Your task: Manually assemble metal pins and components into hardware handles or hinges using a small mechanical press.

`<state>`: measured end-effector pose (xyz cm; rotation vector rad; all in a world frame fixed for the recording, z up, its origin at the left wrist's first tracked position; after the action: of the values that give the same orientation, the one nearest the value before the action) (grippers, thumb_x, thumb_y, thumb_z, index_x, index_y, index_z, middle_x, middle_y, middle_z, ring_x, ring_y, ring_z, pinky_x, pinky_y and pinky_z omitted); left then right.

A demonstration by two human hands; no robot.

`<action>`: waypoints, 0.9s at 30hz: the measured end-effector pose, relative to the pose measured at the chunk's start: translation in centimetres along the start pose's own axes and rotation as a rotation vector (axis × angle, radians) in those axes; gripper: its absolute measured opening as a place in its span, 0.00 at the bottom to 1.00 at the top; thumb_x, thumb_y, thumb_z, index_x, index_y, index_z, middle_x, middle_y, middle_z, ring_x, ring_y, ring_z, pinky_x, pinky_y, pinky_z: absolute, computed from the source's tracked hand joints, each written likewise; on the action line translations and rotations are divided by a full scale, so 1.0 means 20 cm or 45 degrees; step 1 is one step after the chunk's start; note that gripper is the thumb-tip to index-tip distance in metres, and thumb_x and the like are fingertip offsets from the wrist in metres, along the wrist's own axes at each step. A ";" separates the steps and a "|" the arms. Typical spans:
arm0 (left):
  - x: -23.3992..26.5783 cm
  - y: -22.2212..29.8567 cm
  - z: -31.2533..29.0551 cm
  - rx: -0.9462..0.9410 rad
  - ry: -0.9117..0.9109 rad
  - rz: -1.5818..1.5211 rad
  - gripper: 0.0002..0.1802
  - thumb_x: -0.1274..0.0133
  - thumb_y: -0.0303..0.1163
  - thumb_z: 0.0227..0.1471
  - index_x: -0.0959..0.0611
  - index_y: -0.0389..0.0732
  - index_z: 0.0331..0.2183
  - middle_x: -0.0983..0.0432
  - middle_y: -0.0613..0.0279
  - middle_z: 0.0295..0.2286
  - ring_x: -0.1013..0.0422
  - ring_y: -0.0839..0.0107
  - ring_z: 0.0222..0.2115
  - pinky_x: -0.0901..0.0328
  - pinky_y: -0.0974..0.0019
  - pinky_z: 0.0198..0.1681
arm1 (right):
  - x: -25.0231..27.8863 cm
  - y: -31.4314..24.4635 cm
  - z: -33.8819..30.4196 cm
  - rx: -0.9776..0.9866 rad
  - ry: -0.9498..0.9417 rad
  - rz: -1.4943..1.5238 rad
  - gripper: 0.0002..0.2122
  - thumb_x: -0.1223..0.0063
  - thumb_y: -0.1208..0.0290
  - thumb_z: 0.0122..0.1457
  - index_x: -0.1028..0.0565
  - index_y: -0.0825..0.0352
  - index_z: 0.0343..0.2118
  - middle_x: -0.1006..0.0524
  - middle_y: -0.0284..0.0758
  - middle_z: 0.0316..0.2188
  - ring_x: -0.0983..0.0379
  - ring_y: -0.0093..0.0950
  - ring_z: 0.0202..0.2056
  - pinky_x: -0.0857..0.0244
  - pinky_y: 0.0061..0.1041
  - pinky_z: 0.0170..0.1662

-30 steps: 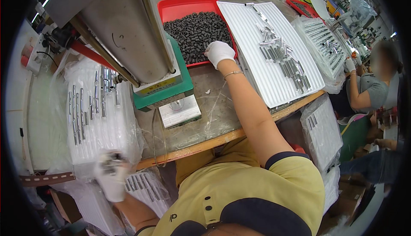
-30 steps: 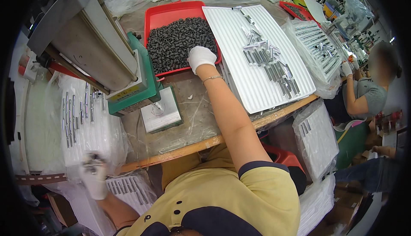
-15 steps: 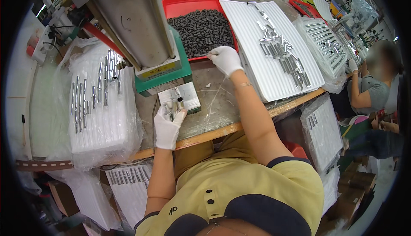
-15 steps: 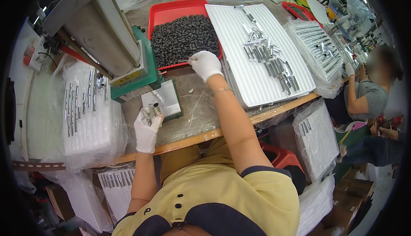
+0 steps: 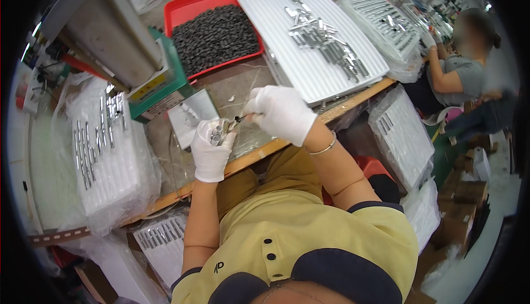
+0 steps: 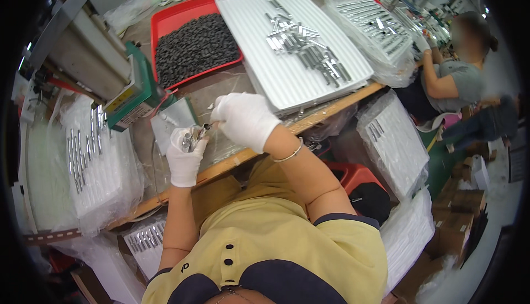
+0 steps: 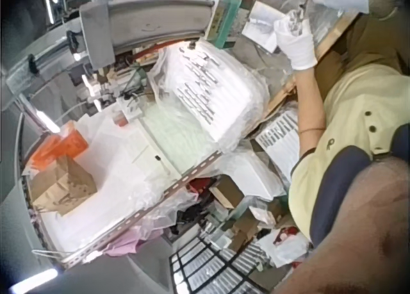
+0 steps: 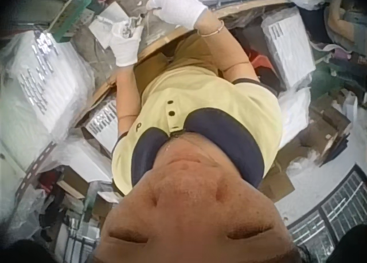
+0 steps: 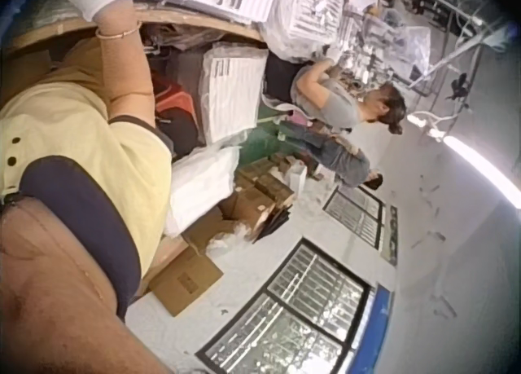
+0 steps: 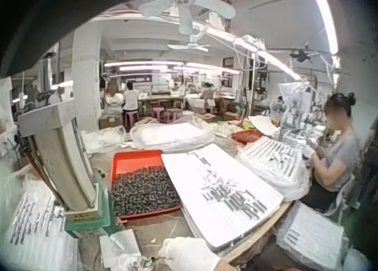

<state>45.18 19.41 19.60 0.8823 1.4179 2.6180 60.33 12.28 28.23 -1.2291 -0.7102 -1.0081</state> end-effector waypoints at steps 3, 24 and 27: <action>-0.04 0.03 -0.03 0.010 0.030 -0.099 0.13 0.37 0.22 0.37 0.22 0.38 0.29 0.28 0.65 0.27 0.32 0.74 0.26 0.37 0.70 0.30 | 0.00 0.03 -0.06 -0.040 -0.029 -0.052 0.06 0.48 0.71 0.49 0.22 0.60 0.29 0.25 0.34 0.28 0.27 0.35 0.34 0.33 0.30 0.38; 0.05 -0.06 -0.01 0.466 -0.055 -0.692 0.13 0.43 0.18 0.39 0.22 0.38 0.32 0.27 0.69 0.28 0.34 0.83 0.26 0.37 0.78 0.31 | 0.20 1.13 0.40 -1.076 -0.086 -0.492 0.18 0.45 0.61 0.45 0.22 0.69 0.37 0.24 0.48 0.40 0.26 0.41 0.43 0.33 0.32 0.47; 0.09 -0.07 -0.02 0.440 0.000 -0.735 0.12 0.42 0.18 0.39 0.23 0.38 0.31 0.28 0.70 0.26 0.35 0.85 0.25 0.38 0.78 0.30 | 0.22 1.12 0.38 -1.058 -0.002 -0.468 0.16 0.46 0.64 0.44 0.21 0.69 0.34 0.24 0.49 0.37 0.26 0.43 0.42 0.33 0.32 0.46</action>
<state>43.26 20.48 19.17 0.3954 1.8216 1.9850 83.02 19.14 24.31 -1.8427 -0.5320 -1.7048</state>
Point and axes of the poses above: each hand's wrist, its own z-axis towards the middle knuckle, its own x-axis out of the back of the hand, y = z × x, the point moved 6 cm from there along z, towards the middle knuckle
